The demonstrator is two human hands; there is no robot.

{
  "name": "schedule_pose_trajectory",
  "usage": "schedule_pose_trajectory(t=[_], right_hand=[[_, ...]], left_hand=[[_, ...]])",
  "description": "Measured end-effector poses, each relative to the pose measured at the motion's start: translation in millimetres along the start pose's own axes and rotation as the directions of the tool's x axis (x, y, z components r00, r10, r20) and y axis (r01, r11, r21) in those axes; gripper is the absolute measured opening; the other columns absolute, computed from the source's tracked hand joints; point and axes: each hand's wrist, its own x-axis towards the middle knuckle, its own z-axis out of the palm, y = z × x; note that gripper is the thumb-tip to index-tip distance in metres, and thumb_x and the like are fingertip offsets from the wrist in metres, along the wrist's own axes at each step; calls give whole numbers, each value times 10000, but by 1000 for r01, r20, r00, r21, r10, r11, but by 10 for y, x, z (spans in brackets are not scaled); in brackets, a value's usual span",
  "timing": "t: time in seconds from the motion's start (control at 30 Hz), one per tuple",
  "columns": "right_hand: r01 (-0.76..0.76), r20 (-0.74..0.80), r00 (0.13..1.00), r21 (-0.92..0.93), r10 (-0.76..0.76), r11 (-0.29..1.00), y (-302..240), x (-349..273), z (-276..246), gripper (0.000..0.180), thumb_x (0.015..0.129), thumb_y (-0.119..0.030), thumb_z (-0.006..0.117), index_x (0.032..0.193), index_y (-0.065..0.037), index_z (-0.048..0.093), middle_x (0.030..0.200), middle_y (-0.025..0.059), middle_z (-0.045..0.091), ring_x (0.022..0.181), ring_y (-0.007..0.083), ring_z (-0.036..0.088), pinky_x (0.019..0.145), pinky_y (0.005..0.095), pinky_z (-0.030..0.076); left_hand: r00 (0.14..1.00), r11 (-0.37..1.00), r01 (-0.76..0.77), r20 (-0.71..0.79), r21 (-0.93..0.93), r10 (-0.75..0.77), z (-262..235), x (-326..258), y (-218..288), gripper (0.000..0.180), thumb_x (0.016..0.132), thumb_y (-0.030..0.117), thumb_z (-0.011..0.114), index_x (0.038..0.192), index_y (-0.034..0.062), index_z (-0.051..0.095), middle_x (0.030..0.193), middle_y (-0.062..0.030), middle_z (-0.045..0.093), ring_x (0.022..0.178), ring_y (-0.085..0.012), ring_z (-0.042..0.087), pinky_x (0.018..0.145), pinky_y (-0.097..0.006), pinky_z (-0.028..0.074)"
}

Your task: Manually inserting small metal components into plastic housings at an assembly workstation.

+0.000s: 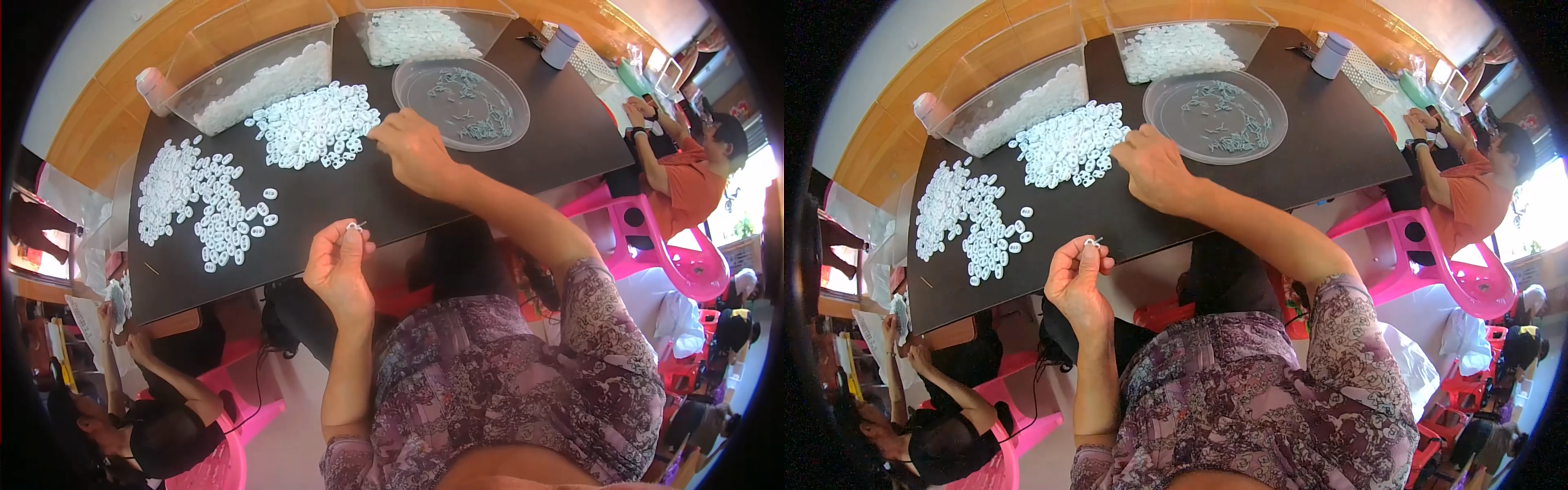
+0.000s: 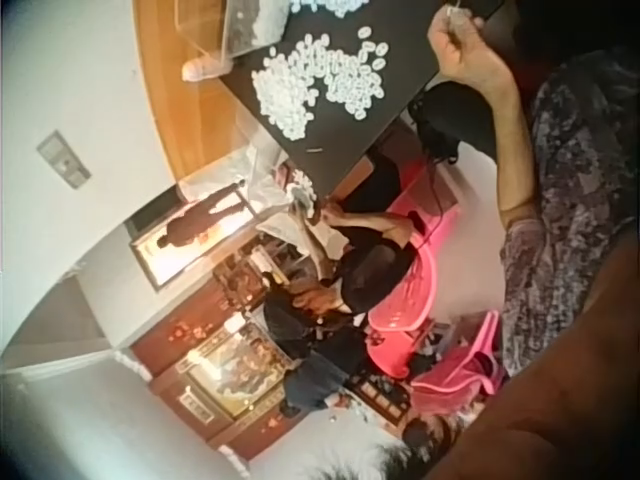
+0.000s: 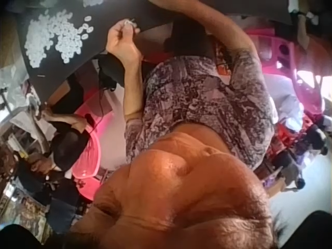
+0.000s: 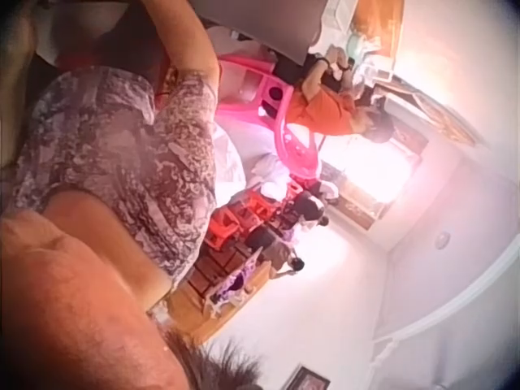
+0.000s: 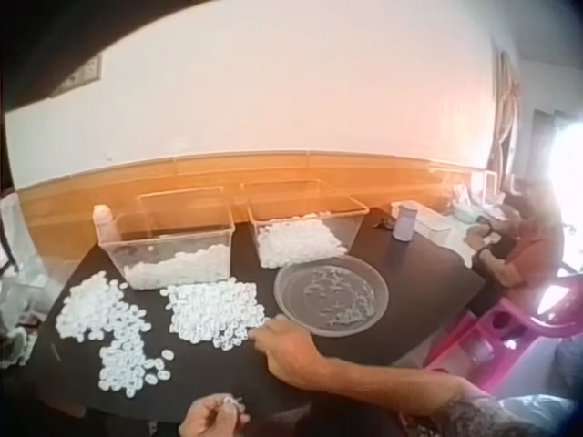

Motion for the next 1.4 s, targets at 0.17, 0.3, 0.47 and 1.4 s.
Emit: schedule_pose_trajectory(t=[0.17, 0.3, 0.47, 1.4], right_hand=[[135, 138, 986, -332, -93, 934, 182, 69, 192, 216, 596, 78, 536, 778, -33, 574, 805, 114, 521, 792, 300, 477, 649, 402, 416], [98, 138, 988, -250, -65, 963, 135, 2, 85, 240, 604, 83, 542, 807, -34, 592, 794, 106, 528, 784, 296, 486, 646, 393, 415], [73, 35, 997, -198, -68, 977, 217, -46, -51, 257, 642, 72, 555, 860, -49, 615, 764, 84, 532, 780, 288, 505, 643, 381, 415], [-566, 445, 824, 656, 350, 499, -215, -295, -135, 151, 763, -75, 667, 884, 13, 644, 699, 34, 622, 640, 77, 557, 582, 212, 434]], left_hand=[[999, 1000, -8, -44, 18, 9, 43, -5, 12, 84, 865, 40, 592, 910, -28, 614, 750, -74, 627, 595, -106, 565, 556, -206, 452], [999, 1000, 11, -38, 13, -10, 9, 5, 28, 86, 866, 47, 594, 911, -24, 615, 749, -73, 631, 592, -107, 570, 551, -205, 450], [999, 999, 30, -14, 28, -30, -32, 25, 58, 98, 865, 62, 603, 915, -21, 617, 746, -73, 635, 586, -104, 575, 535, -204, 444], [999, 998, 35, 26, -52, -34, -19, 25, 62, 178, 854, 26, 606, 1013, -53, 607, 791, -65, 610, 645, -125, 591, 562, -219, 477]])
